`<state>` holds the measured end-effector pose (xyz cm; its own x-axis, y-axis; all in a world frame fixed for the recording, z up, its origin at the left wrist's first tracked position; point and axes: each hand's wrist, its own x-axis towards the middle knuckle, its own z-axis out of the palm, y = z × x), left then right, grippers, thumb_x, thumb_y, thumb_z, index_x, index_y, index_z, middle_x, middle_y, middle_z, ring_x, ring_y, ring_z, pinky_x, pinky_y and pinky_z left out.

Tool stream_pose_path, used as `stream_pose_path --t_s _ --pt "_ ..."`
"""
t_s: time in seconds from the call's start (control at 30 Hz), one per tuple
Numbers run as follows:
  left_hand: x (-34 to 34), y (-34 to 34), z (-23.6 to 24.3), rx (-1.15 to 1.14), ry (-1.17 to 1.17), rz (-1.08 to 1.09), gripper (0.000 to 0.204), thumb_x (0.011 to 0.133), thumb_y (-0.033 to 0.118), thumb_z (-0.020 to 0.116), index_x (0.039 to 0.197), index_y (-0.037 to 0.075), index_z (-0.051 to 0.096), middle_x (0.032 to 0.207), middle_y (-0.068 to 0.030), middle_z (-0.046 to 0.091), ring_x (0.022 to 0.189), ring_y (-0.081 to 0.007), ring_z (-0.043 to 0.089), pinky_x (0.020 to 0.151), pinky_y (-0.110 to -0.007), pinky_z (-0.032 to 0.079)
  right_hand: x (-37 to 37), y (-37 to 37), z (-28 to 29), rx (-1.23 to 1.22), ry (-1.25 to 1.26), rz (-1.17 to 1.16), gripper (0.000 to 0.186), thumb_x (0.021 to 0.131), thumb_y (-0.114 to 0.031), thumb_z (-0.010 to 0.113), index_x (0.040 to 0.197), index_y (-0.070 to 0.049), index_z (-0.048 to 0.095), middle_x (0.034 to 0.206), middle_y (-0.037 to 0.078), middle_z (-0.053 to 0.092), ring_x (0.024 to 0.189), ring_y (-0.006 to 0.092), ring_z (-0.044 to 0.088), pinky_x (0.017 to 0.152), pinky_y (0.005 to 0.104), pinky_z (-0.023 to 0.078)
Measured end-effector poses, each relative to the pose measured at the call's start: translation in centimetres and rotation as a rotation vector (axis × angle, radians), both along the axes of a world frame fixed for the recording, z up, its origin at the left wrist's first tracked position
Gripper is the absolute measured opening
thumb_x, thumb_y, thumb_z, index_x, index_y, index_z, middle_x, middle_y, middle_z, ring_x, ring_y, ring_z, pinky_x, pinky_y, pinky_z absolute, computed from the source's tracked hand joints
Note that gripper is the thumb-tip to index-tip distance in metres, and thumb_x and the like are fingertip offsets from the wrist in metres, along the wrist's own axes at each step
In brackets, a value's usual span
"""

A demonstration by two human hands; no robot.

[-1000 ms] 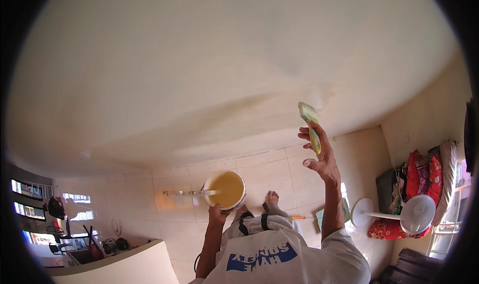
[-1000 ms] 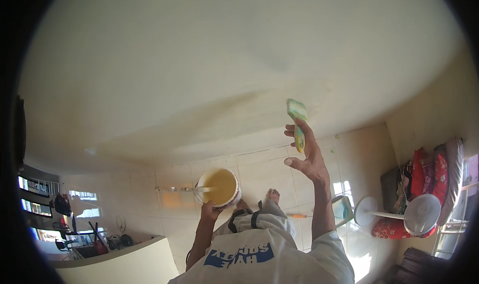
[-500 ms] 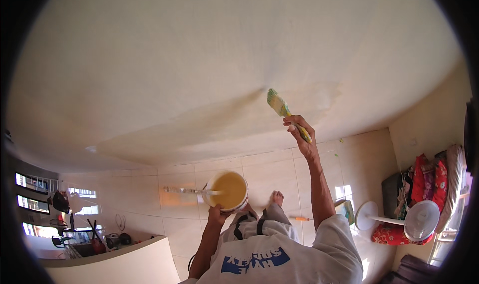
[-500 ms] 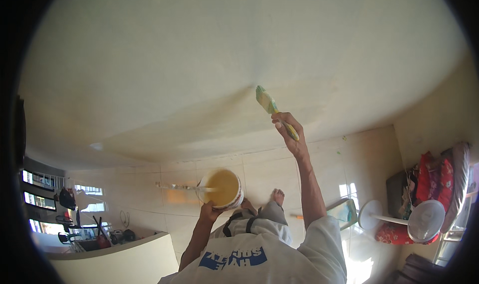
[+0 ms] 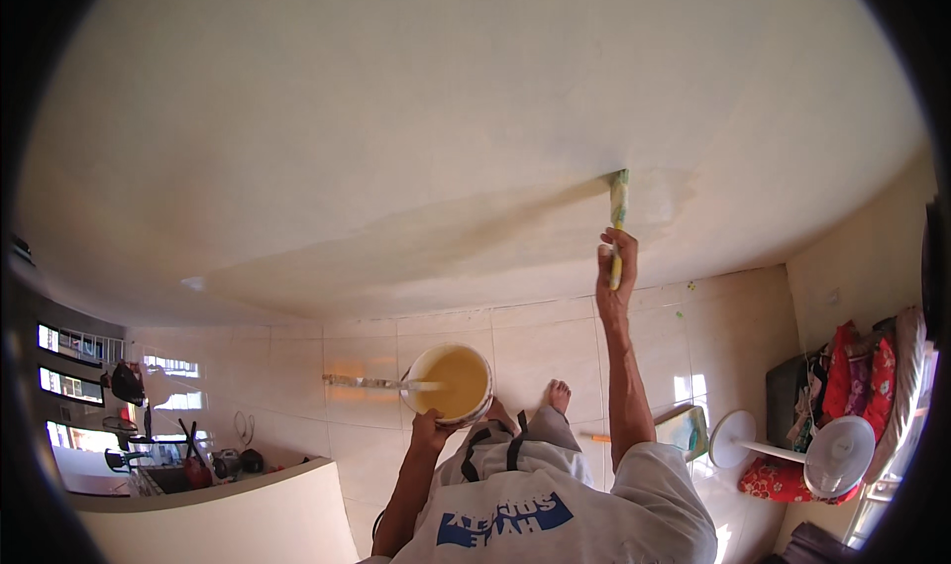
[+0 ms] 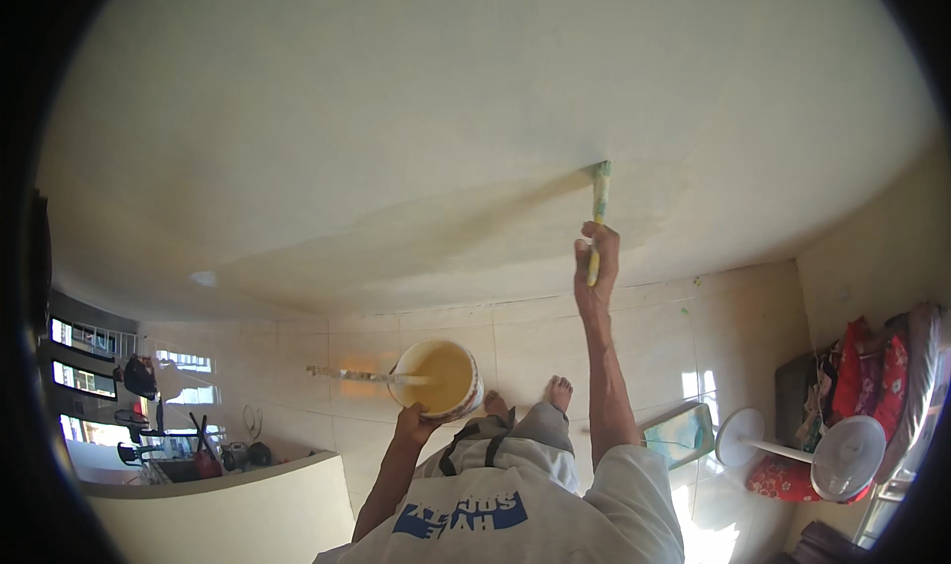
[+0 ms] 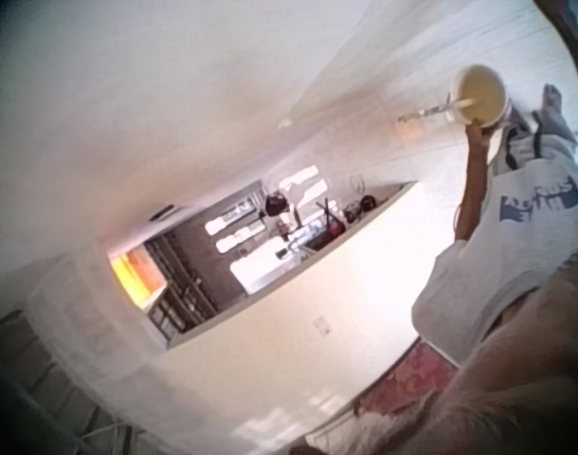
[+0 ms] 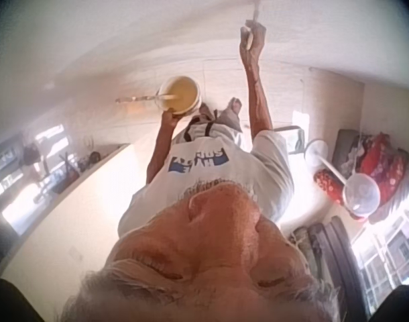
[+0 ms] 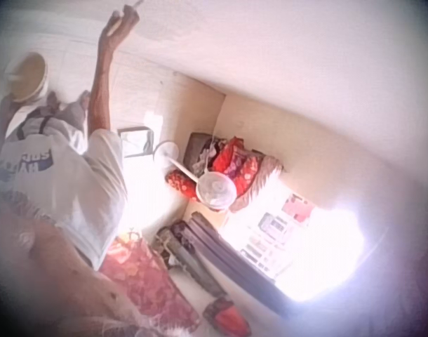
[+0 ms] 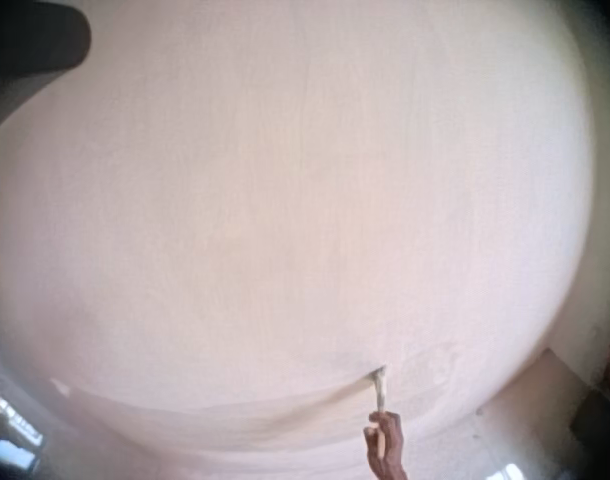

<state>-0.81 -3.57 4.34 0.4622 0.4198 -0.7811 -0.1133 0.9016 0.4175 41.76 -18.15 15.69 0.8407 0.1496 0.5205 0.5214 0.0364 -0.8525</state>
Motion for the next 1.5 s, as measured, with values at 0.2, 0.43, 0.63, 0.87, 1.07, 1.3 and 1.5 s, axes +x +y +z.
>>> stream_pose_path --t_s 0.2,0.43,0.63,0.87,1.07,1.3,1.5 --pt "-0.2 -0.1 -1.7 -0.022 -0.054 0.014 0.063 0.087 -0.001 0.044 0.149 0.001 0.033 0.141 -0.0269 0.05 0.127 -0.0478 0.057 0.098 -0.067 0.055 -5.3 7.9 1.3 -0.184 0.015 0.096 0.03 0.095 -0.004 0.067 0.123 -0.008 0.058 0.121 0.017 0.056 0.104 0.0353 0.06 0.084 0.0423 0.053" --pt "-0.3 0.6 -2.6 0.005 -0.04 0.017 0.062 0.088 -0.002 0.045 0.15 0.002 0.034 0.141 -0.0264 0.05 0.126 -0.0462 0.057 0.099 -0.067 0.054 -8.1 11.7 1.9 -0.127 0.057 0.375 0.024 0.098 -0.011 0.066 0.121 -0.01 0.059 0.118 0.017 0.059 0.098 0.0343 0.063 0.083 0.0407 0.053" --pt "-0.9 1.1 -3.4 0.018 -0.02 0.018 0.06 0.09 -0.001 0.048 0.149 0.003 0.035 0.141 -0.0259 0.05 0.127 -0.0469 0.056 0.098 -0.068 0.054 -2.4 6.0 1.3 0.067 0.29 0.459 0.021 0.103 -0.019 0.06 0.117 -0.004 0.064 0.111 0.008 0.065 0.103 0.0191 0.064 0.09 0.0334 0.049" --pt "-0.2 1.1 -0.9 0.093 0.04 -0.051 0.062 0.089 -0.001 0.045 0.149 -0.004 0.029 0.145 -0.0292 0.045 0.131 -0.0478 0.052 0.102 -0.069 0.051 6.3 -5.2 0.0 0.104 0.26 0.143 0.036 0.104 -0.036 0.061 0.117 -0.004 0.065 0.112 0.011 0.068 0.102 0.0209 0.068 0.087 0.0362 0.053" --pt "-0.8 1.6 -1.3 0.105 0.018 -0.058 0.062 0.089 -0.001 0.045 0.149 -0.005 0.029 0.144 -0.0298 0.045 0.131 -0.0478 0.053 0.103 -0.068 0.051 4.5 -4.0 0.0 0.117 0.161 -0.047 0.034 0.106 -0.033 0.058 0.122 -0.003 0.061 0.115 0.009 0.066 0.106 0.0192 0.065 0.089 0.0334 0.053" --pt "-0.7 1.8 -2.9 0.027 0.008 -0.031 0.066 0.087 -0.003 0.046 0.15 0.001 0.03 0.144 -0.0274 0.046 0.13 -0.0487 0.053 0.099 -0.07 0.052 0.8 3.1 -0.7 -0.076 0.006 0.079 0.022 0.104 -0.02 0.061 0.117 -0.002 0.06 0.11 0.009 0.06 0.098 0.019 0.061 0.086 0.0314 0.049" --pt "-1.3 1.5 -2.9 -0.03 0.014 -0.032 0.064 0.085 -0.002 0.046 0.148 0.001 0.036 0.143 -0.0255 0.048 0.13 -0.0478 0.053 0.099 -0.068 0.052 0.0 0.7 2.1 -0.017 0.273 0.452 0.022 0.103 -0.021 0.064 0.118 -0.005 0.064 0.11 0.008 0.064 0.101 0.0183 0.064 0.09 0.0342 0.051"
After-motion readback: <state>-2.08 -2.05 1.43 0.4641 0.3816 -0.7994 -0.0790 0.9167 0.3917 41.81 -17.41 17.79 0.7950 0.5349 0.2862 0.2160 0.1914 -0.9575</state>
